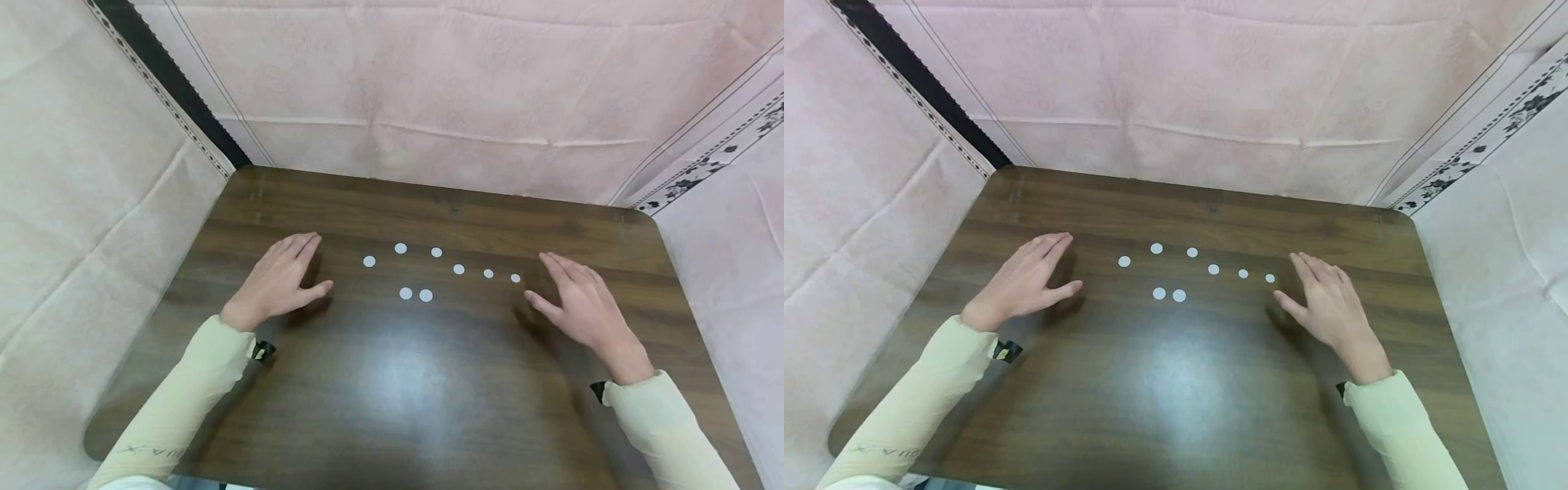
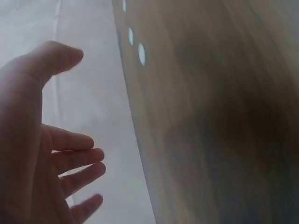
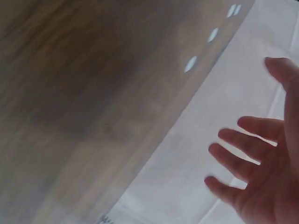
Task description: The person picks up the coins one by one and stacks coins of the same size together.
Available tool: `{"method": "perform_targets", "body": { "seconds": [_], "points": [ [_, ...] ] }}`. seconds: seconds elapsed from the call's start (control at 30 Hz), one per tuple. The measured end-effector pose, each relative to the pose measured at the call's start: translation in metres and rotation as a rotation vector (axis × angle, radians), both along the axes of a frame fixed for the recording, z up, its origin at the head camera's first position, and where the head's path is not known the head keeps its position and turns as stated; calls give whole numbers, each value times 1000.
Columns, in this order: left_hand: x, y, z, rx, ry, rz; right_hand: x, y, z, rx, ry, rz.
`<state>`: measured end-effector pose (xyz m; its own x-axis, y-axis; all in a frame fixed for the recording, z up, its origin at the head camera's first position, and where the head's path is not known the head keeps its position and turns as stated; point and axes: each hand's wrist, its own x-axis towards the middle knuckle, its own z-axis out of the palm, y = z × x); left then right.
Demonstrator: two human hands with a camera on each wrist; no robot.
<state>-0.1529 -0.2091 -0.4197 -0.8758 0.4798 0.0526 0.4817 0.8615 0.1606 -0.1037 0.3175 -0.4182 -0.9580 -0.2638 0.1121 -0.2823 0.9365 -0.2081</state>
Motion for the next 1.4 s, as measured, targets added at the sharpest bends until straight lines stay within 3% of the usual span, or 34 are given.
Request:
{"method": "perform_targets", "body": {
  "seconds": [0.2,0.4,0.67,0.93,1.17,1.4],
  "points": [
    [2,26,4,81,0,-108,-10,-36,4,-119,69,142],
    [-3,59,2,128,-21,-208,-29,-77,5,-147,21,291],
    [-10,100,-3,118,-108,-220,-47,-124,3,-114,-66,440],
    [-12,124,-12,99,-145,-240,-57,-157,-4,-106,-178,462],
    [-15,132,-21,119,-176,-260,-61,-172,-12,-79,-170,498],
    [-16,137,-28,131,-206,-237,-62,-178,-22,-98,-201,509]
  ]
}}
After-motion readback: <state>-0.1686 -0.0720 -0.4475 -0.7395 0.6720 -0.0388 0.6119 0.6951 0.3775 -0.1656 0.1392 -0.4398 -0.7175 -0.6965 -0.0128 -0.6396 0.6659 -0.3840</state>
